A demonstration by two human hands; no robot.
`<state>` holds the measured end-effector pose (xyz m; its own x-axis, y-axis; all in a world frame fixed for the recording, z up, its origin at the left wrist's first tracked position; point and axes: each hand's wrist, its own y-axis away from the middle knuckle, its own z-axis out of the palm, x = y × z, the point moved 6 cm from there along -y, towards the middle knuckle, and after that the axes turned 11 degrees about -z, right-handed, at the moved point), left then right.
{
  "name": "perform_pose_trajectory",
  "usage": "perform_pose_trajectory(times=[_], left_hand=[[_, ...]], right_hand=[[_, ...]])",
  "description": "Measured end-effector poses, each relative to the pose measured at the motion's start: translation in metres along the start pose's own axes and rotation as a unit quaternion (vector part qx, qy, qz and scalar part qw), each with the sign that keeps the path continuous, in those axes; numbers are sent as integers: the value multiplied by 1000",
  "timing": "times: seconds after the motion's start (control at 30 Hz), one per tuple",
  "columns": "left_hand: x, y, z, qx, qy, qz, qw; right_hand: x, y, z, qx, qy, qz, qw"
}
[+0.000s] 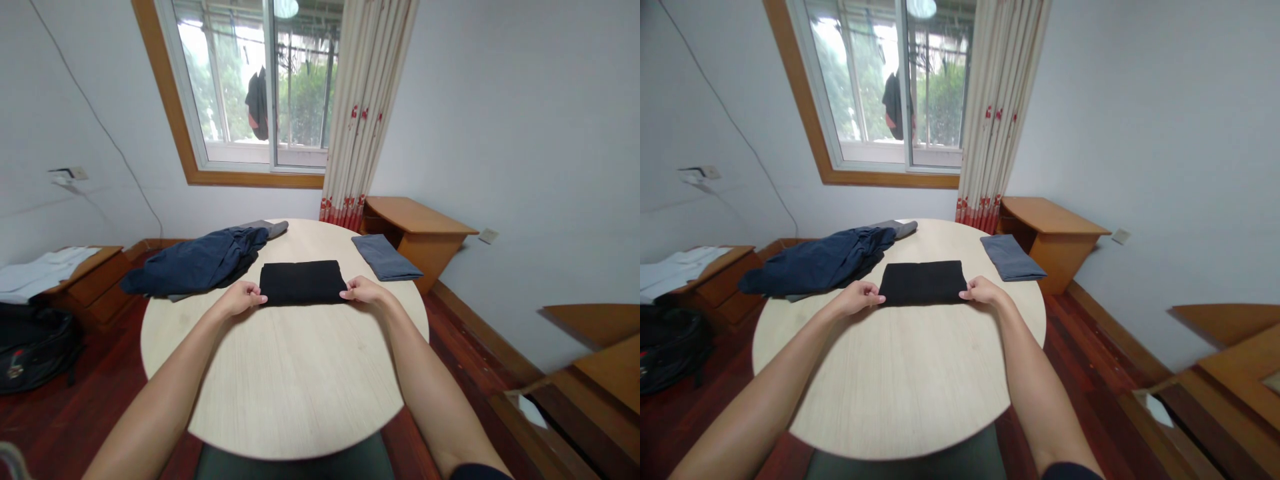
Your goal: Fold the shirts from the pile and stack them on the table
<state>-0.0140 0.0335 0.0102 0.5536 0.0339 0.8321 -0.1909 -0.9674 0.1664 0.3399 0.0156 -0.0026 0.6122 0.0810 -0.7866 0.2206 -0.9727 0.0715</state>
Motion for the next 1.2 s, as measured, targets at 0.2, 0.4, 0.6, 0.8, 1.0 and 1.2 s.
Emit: perform_pose_trajectory(times=[0.2,0.4,0.6,0.8,1.0,1.2], left_hand=[[-5,-4,-11,42,2,-8,999],[-9,-3,-5,-8,-69,-13,998],[-9,-3,0,-33,-113,-7,993],[-6,2,1,-43,-103,-23,993],[-2,20,4,-194,-91,-45,976],[-10,5,-3,-115,-8,-61,991]], right_hand=[[-1,5,-10,33,27,-6,999],[-2,6,-7,2,60,-5,998],[-2,7,-2,-43,36,-15,998],[-1,8,-4,-41,46,-18,998],[-9,21,-3,-134,32,-22,990],[-15,17,-6,-34,-36,-35,998]])
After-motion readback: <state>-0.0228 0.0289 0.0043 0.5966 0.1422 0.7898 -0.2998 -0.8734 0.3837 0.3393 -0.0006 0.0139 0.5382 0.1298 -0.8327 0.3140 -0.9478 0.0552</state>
